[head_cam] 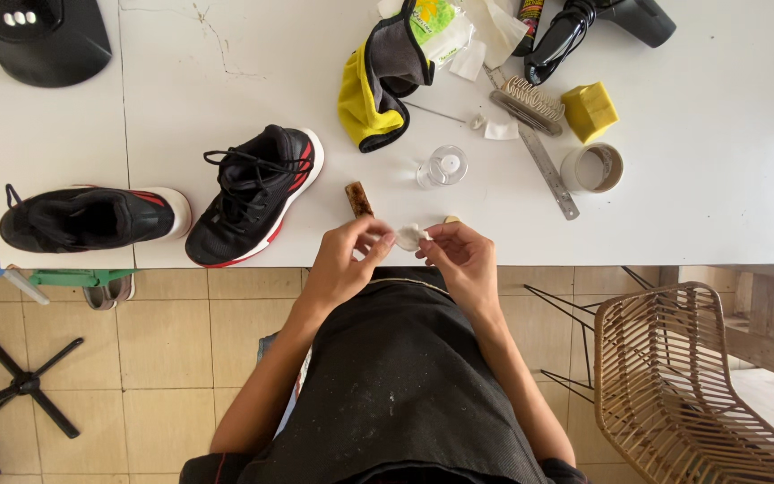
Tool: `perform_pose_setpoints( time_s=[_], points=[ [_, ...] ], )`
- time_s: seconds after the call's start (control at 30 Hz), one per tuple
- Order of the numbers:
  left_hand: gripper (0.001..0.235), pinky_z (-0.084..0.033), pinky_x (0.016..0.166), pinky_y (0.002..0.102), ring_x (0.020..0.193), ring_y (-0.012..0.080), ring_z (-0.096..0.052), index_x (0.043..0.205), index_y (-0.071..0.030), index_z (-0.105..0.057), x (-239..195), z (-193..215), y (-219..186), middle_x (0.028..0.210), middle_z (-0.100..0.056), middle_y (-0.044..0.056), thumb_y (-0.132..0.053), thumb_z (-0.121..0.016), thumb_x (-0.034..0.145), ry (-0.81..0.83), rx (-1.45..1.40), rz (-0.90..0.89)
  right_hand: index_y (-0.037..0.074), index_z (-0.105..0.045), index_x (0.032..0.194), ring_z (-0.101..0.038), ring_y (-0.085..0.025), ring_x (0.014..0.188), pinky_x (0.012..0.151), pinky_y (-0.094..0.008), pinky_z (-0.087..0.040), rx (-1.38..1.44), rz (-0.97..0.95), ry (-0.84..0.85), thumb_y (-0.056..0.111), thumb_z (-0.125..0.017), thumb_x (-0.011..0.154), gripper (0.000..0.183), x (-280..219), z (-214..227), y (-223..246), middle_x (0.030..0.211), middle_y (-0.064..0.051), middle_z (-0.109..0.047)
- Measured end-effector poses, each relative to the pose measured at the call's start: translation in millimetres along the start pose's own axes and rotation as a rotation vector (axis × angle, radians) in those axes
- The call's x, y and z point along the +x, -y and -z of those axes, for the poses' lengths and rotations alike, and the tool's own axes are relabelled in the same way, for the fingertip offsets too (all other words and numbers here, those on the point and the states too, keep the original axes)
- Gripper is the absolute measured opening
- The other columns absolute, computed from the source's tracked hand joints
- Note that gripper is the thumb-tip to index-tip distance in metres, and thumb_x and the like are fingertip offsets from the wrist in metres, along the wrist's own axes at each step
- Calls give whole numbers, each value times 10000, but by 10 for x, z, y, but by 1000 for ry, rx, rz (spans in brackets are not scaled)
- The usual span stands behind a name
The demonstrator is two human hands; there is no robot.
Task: The person cleans a pair of black and red sneakers using a cotton swab and a liquid solution. They repeatedly dip the swab into a bottle and rub the white midsole and red outsole areas of both shoes.
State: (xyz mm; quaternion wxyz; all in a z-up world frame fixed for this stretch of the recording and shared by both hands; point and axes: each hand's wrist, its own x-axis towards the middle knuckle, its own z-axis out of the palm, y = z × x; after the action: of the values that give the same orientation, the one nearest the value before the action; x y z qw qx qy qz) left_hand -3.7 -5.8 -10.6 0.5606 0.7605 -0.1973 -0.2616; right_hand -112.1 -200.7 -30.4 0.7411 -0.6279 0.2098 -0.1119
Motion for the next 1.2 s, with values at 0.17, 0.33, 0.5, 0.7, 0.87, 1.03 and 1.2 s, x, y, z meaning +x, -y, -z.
perform_pose_setpoints(
  time_s=[0.17,0.33,0.5,0.7,0.87,1.03,1.2],
  points=[
    [491,-679,863,429,973,360,-834,1317,30,-730,-11,-72,-171,1074,-823,250,-203,-923,930,47,-78,-39,-67,-805,1106,-836,-221,796,764,-325,-673,-131,-3,39,13,-877,950,190,-41,-30,145,871,-168,-820],
    [363,-684,825,360,878,244,-822,1231,22,-793,62,-73,-90,979,-839,219,9,-899,884,68,-134,33,-34,-810,1113,-825,-182,792,809,-325,-661,-225,-6,45,9,-878,942,189,-14,88,173,859,-143,-835],
    [380,-671,773,287,821,159,-809,1239,-35,-828,119,-66,-24,957,-855,175,-116,-950,888,168,-108,188,-4,-758,1345,-747,-185,874,772,-300,-623,-143,-113,142,58,-899,849,519,-24,74,320,1048,-150,-798],
    [472,-661,781,283,806,140,-774,1255,4,-801,136,-95,-72,966,-841,183,-136,-989,845,200,-184,216,1,-841,1134,-742,-120,753,702,-239,-597,-175,-151,46,75,-887,922,230,-37,104,107,816,-109,-810],
    [384,-643,772,287,802,130,-756,1146,-67,-852,107,-115,-5,893,-828,114,-234,-997,831,242,-70,240,-30,-805,1103,-723,-149,715,700,-258,-608,-36,-176,62,28,-822,968,148,-46,128,-84,808,-127,-765],
    [282,-617,743,252,765,98,-742,1079,-49,-858,167,-123,-81,842,-832,72,-217,-961,878,285,-105,229,-85,-785,1095,-728,-183,717,720,-299,-641,42,-141,44,-7,-838,977,151,-13,137,-63,823,-168,-763],
    [130,-655,800,278,802,133,-778,1033,-61,-876,189,-179,37,834,-847,100,-177,-817,1031,271,-226,183,-4,-596,1137,-691,-182,788,740,-311,-637,91,-77,94,-18,-783,1011,226,4,127,-14,893,-129,-686]
  ],
)
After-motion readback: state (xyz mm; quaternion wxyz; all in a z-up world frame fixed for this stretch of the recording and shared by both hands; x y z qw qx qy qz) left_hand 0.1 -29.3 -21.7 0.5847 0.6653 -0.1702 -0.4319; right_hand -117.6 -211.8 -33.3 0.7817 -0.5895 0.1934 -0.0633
